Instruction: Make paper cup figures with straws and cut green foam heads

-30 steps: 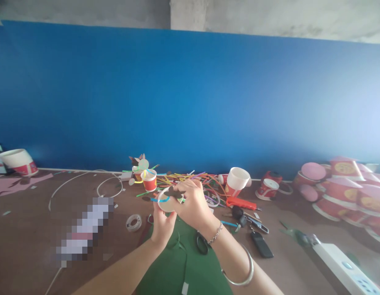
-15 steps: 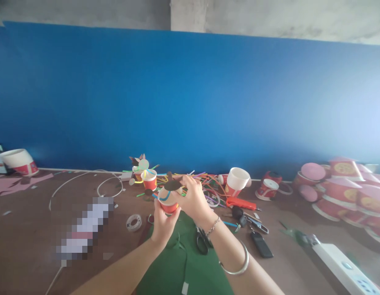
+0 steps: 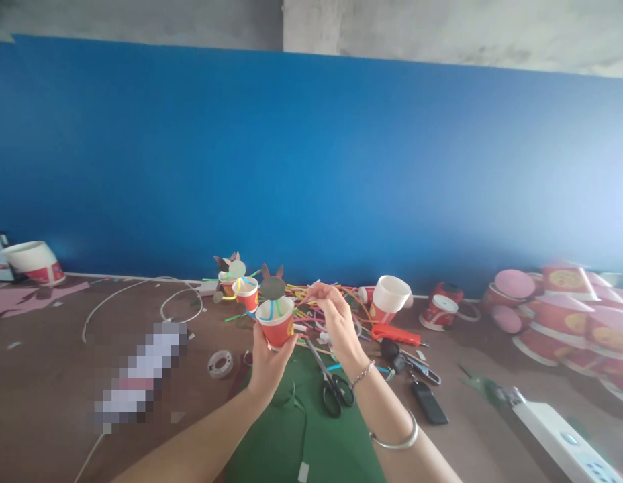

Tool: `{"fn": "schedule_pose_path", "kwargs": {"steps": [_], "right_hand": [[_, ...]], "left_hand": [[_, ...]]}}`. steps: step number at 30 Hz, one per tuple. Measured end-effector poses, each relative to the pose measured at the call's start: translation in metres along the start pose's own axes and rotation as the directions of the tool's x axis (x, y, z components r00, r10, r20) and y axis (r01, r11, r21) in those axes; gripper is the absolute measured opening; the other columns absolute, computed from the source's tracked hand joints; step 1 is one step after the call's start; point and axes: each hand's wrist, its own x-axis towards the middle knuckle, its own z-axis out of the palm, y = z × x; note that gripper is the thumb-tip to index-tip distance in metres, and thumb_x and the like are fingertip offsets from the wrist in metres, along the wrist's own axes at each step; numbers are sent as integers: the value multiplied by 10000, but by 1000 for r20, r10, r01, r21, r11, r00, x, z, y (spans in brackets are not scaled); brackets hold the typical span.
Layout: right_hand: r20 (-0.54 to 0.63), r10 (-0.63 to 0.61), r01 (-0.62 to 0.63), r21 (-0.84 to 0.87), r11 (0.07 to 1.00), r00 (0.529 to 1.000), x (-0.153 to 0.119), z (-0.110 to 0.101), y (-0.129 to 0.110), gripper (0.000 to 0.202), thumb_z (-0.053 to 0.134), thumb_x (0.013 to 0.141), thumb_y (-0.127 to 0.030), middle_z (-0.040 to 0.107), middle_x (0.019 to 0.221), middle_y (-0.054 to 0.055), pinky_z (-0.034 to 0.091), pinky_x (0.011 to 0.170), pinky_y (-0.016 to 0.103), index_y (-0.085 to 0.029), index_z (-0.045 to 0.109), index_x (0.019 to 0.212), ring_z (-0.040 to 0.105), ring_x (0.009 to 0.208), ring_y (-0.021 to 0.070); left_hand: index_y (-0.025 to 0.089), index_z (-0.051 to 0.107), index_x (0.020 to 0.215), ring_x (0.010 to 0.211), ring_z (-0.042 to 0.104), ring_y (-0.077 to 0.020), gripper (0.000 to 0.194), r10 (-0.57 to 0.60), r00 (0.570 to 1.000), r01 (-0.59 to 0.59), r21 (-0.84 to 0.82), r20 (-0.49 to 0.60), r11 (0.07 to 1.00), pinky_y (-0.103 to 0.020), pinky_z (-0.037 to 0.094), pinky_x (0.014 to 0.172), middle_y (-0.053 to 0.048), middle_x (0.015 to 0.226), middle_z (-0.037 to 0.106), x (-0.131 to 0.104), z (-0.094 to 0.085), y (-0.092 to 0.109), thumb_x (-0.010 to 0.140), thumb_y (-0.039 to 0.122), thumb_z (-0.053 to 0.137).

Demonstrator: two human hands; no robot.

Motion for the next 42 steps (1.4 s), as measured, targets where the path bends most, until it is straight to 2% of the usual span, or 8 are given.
{"fn": "schedule_pose_path", "kwargs": {"steps": [4,7,11,15,22,31,36,42], "right_hand": [[234,155,-161,5,987,960,-12,10,23,342,569,711,-306,655,1083,83,499,825,350,-187,597,1030,607,1008,233],[327,193,-178,-75,981,925,-24,27,34,459,704,636,-310,661,1047,85,508,768,333,-164,570,1050,633,907,224],[273,178,-154,-108,982,946,-17,46,42,386,703,658,-315,677,866,46,509,687,300,-152,568,980,635,781,195],[225,163,-134,-137,981,961,24,56,50,375,683,676,-340,663,818,39,486,589,251,-135,559,965,618,687,160],[245,202,-120,-312,942,948,75,79,79,291,689,642,-285,652,763,29,429,559,215,-115,596,859,578,668,141],[211,226,-107,-463,880,951,74,88,84,320,652,683,-310,669,757,47,445,619,247,-98,623,921,611,720,182],[167,208,-83,-552,830,964,71,87,82,440,719,642,-366,693,868,81,458,653,254,-107,622,985,633,791,211],[138,158,-20,-688,725,978,60,88,76,448,662,710,-442,693,942,125,450,698,273,-109,631,1009,634,862,241]], "left_hand": [[171,447,1035,797,609,-172,446,-68,998,69,-137,12,988,-303,498,735,-57,918,605,1,1,2,693,302,701],[181,413,1076,783,628,-183,530,-64,995,86,-313,81,946,-323,513,728,-54,925,610,0,2,-2,665,336,710],[167,395,1193,968,615,-253,623,-25,998,40,-237,64,971,-411,499,854,-123,1097,567,1,2,-12,667,304,700],[152,338,1308,1288,385,-299,624,52,996,-51,22,-75,998,-482,316,1073,-187,1349,392,2,0,-20,761,264,616],[163,332,1328,1292,383,-270,504,155,985,-146,111,-78,983,-458,303,1083,-168,1359,398,1,-3,-25,850,205,485],[159,359,1299,1240,430,-249,462,183,981,-175,118,-60,977,-434,342,1048,-159,1296,442,1,-4,-24,845,133,441],[158,373,1280,1224,443,-246,463,199,979,-192,125,-49,973,-432,347,1038,-153,1272,464,-1,-4,-26,825,102,441],[158,377,1282,1225,439,-253,472,213,976,-208,104,-38,972,-437,352,1034,-157,1273,464,0,-4,-27,818,99,444]]}}
